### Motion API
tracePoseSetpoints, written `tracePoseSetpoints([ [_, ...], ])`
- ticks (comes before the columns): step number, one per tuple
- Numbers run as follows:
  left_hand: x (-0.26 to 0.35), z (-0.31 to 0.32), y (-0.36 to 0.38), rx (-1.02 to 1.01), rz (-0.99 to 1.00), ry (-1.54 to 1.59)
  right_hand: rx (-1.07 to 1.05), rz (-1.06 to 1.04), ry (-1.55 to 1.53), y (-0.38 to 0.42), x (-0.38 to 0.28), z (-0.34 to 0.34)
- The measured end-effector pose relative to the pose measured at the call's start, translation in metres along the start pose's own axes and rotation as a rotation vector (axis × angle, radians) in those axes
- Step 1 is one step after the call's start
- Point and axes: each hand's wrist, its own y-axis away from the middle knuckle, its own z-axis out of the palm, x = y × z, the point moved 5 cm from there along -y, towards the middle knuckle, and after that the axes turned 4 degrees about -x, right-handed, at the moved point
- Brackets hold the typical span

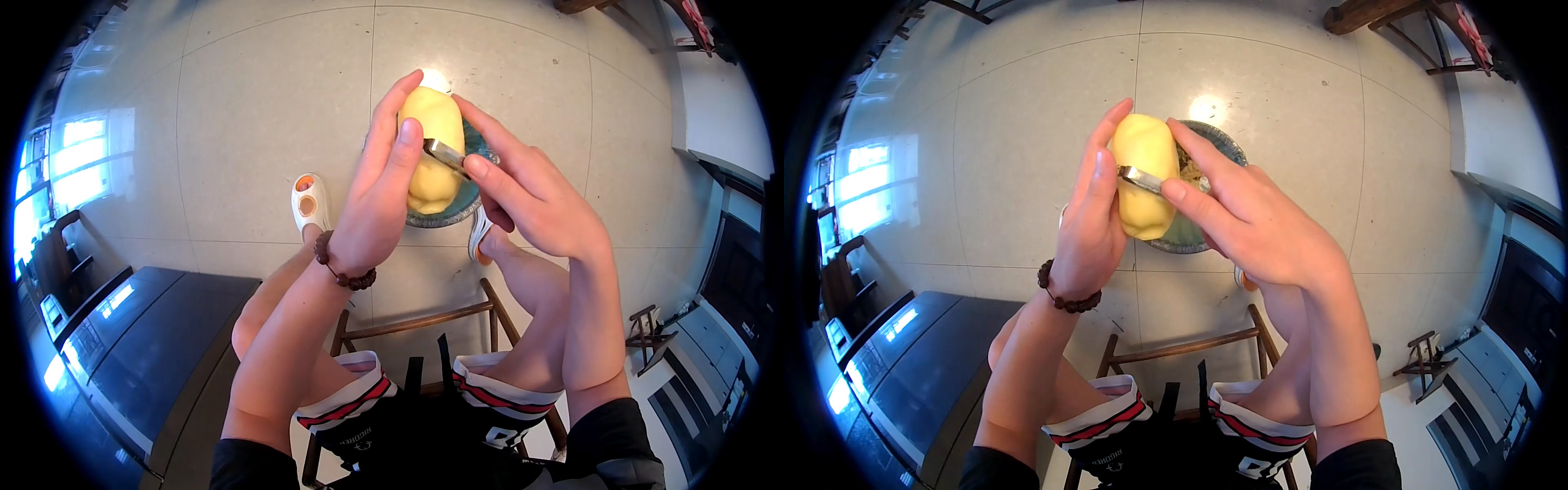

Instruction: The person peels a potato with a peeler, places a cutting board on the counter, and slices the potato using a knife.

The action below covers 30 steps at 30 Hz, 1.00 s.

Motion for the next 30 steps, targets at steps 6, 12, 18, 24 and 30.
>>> tracePoseSetpoints([
  [6, -0.0005, 0.0008, 0.0013, 0.006, -0.014, -0.014, -0.007, 0.000, -0.122, -0.0002, -0.0008, -0.0014],
  [12, -0.0018, 0.0005, 0.0018, 0.011, -0.006, -0.035, 0.004, 0.028, -0.027, 0.0019, 0.0000, -0.0010],
  [18, -0.0040, -0.0008, 0.0009, 0.011, 0.019, -0.019, -0.014, 0.039, 0.029, 0.0012, 0.0027, 0.0001],
  [24, 0.0008, -0.0002, -0.0005, -0.002, 0.025, -0.090, -0.007, 0.019, 0.052, 0.0001, 0.0013, -0.0004],
  [30, -0.0002, 0.0004, 0.0007, 0.017, 0.013, -0.064, -0.006, 0.023, 0.011, -0.0002, 0.0004, -0.0006],
])
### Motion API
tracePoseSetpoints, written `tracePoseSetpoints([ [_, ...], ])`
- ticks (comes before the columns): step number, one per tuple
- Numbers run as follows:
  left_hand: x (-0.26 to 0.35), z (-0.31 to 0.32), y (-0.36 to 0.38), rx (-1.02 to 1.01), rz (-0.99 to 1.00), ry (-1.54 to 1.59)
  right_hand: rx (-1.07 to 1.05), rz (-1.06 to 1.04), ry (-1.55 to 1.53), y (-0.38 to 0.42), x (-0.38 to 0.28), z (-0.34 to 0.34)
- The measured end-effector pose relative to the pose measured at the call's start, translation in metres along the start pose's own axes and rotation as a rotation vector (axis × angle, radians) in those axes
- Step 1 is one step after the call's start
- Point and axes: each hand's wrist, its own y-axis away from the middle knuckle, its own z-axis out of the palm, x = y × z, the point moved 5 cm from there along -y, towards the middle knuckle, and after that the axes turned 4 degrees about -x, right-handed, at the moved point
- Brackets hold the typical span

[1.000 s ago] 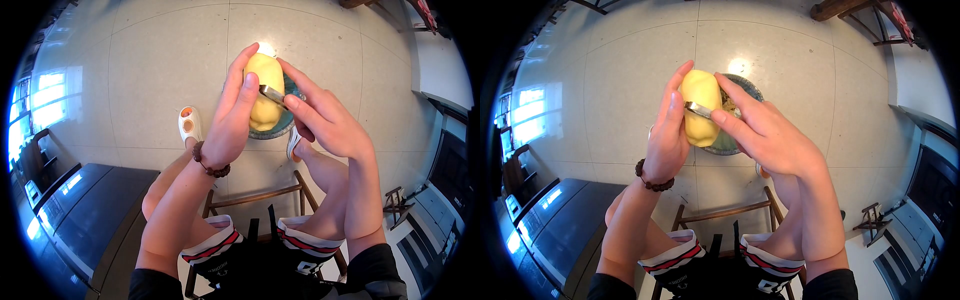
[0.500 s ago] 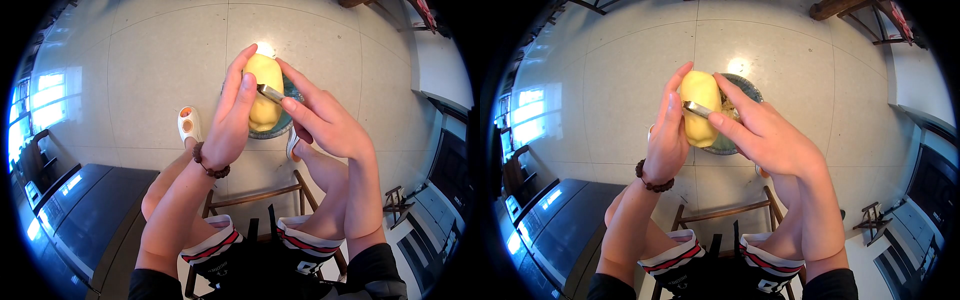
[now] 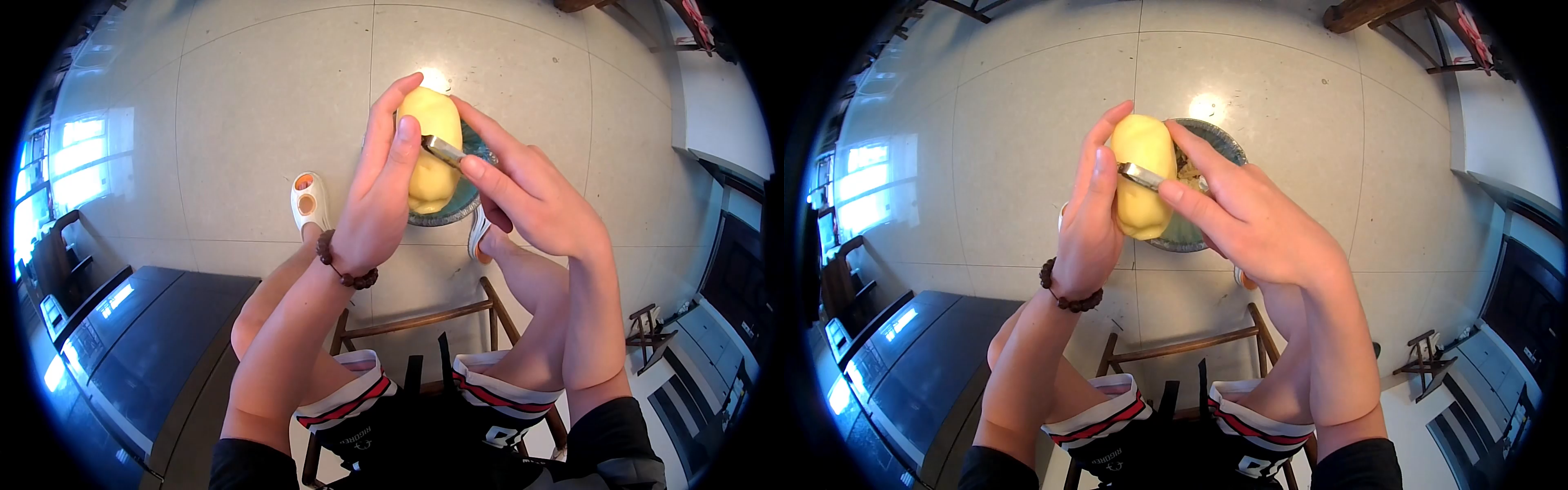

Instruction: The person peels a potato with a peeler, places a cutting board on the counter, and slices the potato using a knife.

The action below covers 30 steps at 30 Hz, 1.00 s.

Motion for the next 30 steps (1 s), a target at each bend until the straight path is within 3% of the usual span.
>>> tracePoseSetpoints([
  [11, -0.0040, 0.0016, 0.0017, 0.048, -0.037, -0.028, 0.019, -0.024, -0.064, 0.0013, 0.0009, 0.0003],
  [16, -0.0001, 0.0051, 0.0039, 0.019, -0.057, 0.156, 0.014, -0.001, -0.176, 0.0021, -0.0021, -0.0017],
  [26, -0.0009, 0.0015, 0.0027, 0.014, -0.016, 0.032, -0.013, 0.064, -0.119, 0.0020, 0.0028, 0.0026],
  [30, -0.0009, 0.0035, 0.0028, 0.006, -0.033, 0.081, 0.055, -0.016, -0.123, 0.0004, 0.0014, 0.0014],
])
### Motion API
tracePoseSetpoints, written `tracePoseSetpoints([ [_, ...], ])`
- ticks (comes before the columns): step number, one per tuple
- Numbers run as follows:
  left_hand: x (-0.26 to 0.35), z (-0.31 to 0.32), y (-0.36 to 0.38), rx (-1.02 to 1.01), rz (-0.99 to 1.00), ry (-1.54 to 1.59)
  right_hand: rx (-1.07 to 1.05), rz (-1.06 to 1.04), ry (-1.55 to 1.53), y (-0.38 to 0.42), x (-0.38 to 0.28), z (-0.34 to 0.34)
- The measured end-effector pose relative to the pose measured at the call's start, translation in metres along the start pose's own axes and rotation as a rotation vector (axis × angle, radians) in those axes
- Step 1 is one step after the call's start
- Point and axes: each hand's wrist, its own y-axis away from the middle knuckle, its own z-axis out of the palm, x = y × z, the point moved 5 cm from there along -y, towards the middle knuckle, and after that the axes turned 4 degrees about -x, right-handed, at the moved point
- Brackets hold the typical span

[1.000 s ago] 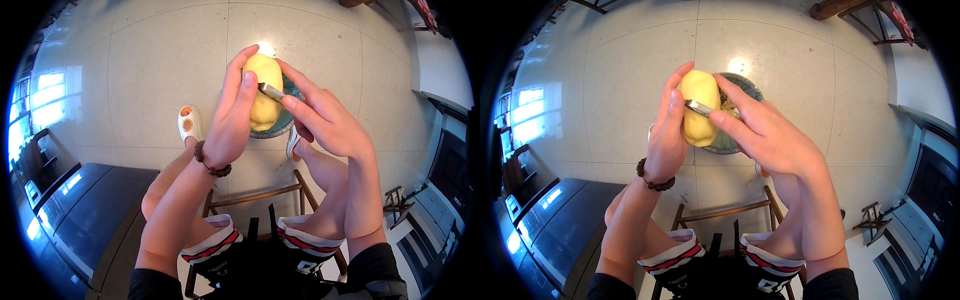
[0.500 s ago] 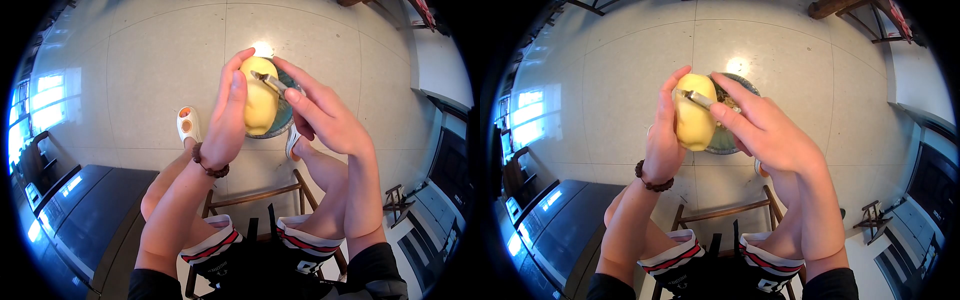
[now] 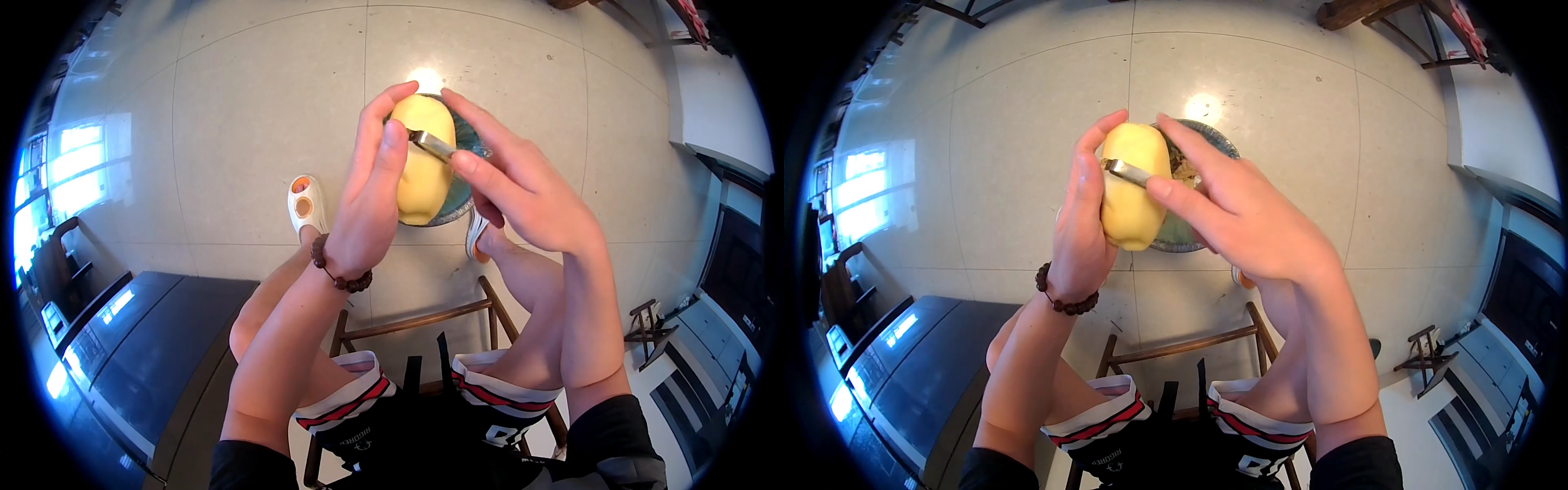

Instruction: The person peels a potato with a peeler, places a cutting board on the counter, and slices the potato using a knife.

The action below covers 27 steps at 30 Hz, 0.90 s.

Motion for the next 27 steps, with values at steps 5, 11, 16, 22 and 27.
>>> tracePoseSetpoints([
  [5, 0.003, -0.001, 0.001, 0.012, -0.109, 0.057, 0.088, 0.011, -0.099, -0.002, -0.002, -0.018],
  [11, 0.008, -0.004, 0.001, -0.051, -0.131, 0.261, 0.115, 0.013, -0.085, -0.007, 0.012, -0.025],
  [16, 0.011, -0.004, 0.002, -0.085, -0.060, 0.313, 0.154, 0.000, 0.214, -0.014, 0.027, -0.033],
  [22, 0.011, -0.006, 0.001, -0.164, -0.054, 0.363, 0.094, 0.090, 0.510, -0.018, 0.035, -0.030],
  [27, 0.014, -0.007, 0.000, -0.164, -0.080, 0.420, 0.073, 0.199, 0.565, -0.025, 0.042, -0.031],
])
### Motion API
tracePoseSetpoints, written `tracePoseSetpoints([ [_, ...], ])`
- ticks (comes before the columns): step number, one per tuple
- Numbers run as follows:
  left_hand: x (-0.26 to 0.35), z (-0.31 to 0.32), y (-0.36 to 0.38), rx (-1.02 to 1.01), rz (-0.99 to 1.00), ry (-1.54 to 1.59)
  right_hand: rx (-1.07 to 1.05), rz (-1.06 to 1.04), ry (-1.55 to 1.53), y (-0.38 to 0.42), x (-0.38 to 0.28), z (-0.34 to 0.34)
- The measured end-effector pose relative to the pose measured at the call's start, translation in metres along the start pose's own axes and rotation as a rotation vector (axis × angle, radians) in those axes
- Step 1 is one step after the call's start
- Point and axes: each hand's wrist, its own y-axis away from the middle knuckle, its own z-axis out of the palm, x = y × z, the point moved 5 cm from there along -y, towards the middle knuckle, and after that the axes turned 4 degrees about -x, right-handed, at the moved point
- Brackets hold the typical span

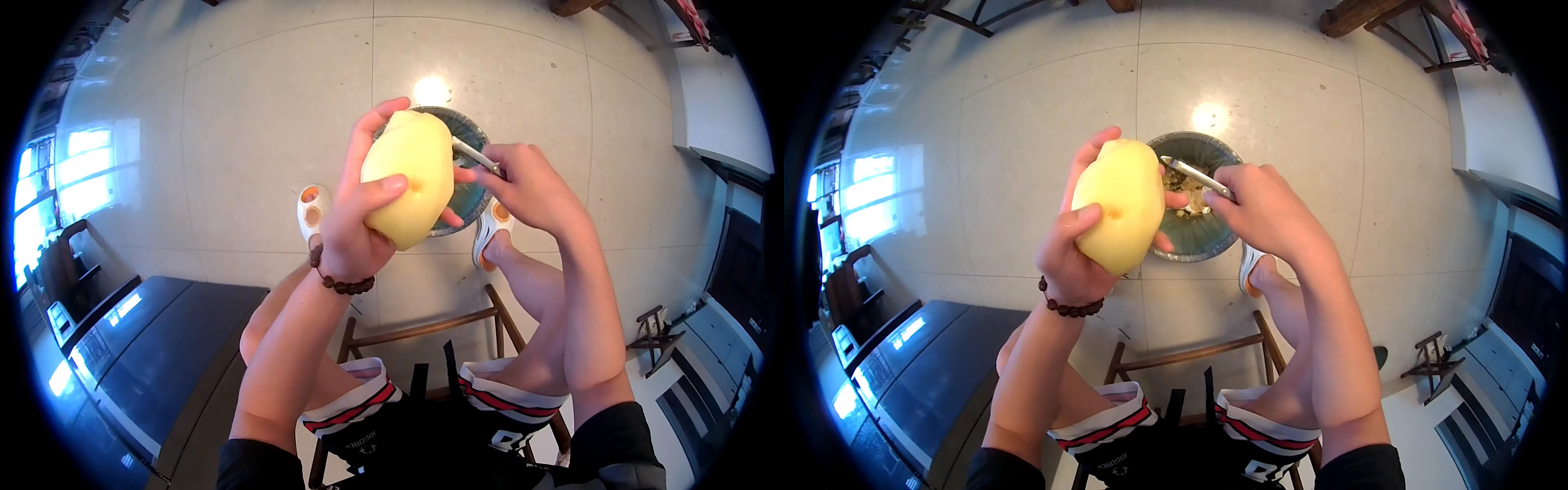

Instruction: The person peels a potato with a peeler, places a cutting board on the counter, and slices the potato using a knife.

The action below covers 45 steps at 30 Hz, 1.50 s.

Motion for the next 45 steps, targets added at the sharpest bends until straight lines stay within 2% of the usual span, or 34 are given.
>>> tracePoseSetpoints([
  [5, -0.006, -0.007, -0.003, 0.008, -0.052, 0.085, 0.007, -0.043, -0.002, -0.002, -0.001, 0.004],
  [8, -0.010, -0.011, -0.003, 0.054, -0.054, 0.092, 0.016, 0.026, -0.066, -0.005, -0.003, 0.000],
  [11, -0.011, -0.013, -0.001, 0.085, -0.050, 0.096, 0.062, -0.055, -0.130, -0.004, -0.011, -0.005],
  [13, -0.008, -0.013, -0.001, 0.084, -0.034, 0.202, -0.024, 0.030, -0.106, -0.003, -0.018, -0.006],
  [16, -0.006, -0.014, -0.004, 0.143, -0.052, 0.189, 0.010, 0.043, -0.192, -0.006, -0.017, -0.005],
  [20, -0.004, -0.020, -0.004, 0.146, -0.065, 0.149, 0.029, -0.015, -0.081, -0.009, -0.012, -0.002],
  [22, 0.000, -0.015, -0.003, 0.202, -0.071, 0.018, 0.107, -0.056, -0.312, -0.010, -0.011, -0.004],
  [23, 0.000, -0.014, -0.003, 0.206, -0.068, 0.021, 0.102, -0.057, -0.308, -0.010, -0.014, -0.004],
  [25, 0.001, -0.013, -0.005, 0.214, -0.047, -0.041, 0.197, -0.127, -0.584, -0.008, -0.021, -0.012],
  [32, -0.006, -0.011, -0.006, 0.191, 0.012, -0.080, 0.192, -0.153, -0.733, 0.003, -0.040, -0.013],
  [34, -0.007, -0.013, -0.008, 0.136, 0.042, -0.234, 0.193, -0.183, -0.812, 0.005, -0.047, -0.011],
  [38, -0.007, -0.012, -0.006, 0.153, 0.038, -0.317, 0.218, -0.173, -0.779, 0.005, -0.046, -0.011],
  [41, -0.004, -0.017, -0.005, 0.171, 0.063, -0.282, 0.150, -0.179, -0.705, 0.001, -0.030, -0.014],
  [43, 0.006, -0.016, -0.001, 0.181, 0.018, -0.056, 0.186, -0.194, -0.580, -0.002, -0.023, -0.014],
  [44, 0.007, -0.020, 0.000, 0.175, 0.049, -0.069, 0.144, -0.087, -0.502, 0.000, -0.019, -0.012],
  [45, 0.007, -0.022, 0.001, 0.174, 0.052, -0.073, 0.145, -0.092, -0.502, 0.001, -0.021, -0.010],
])
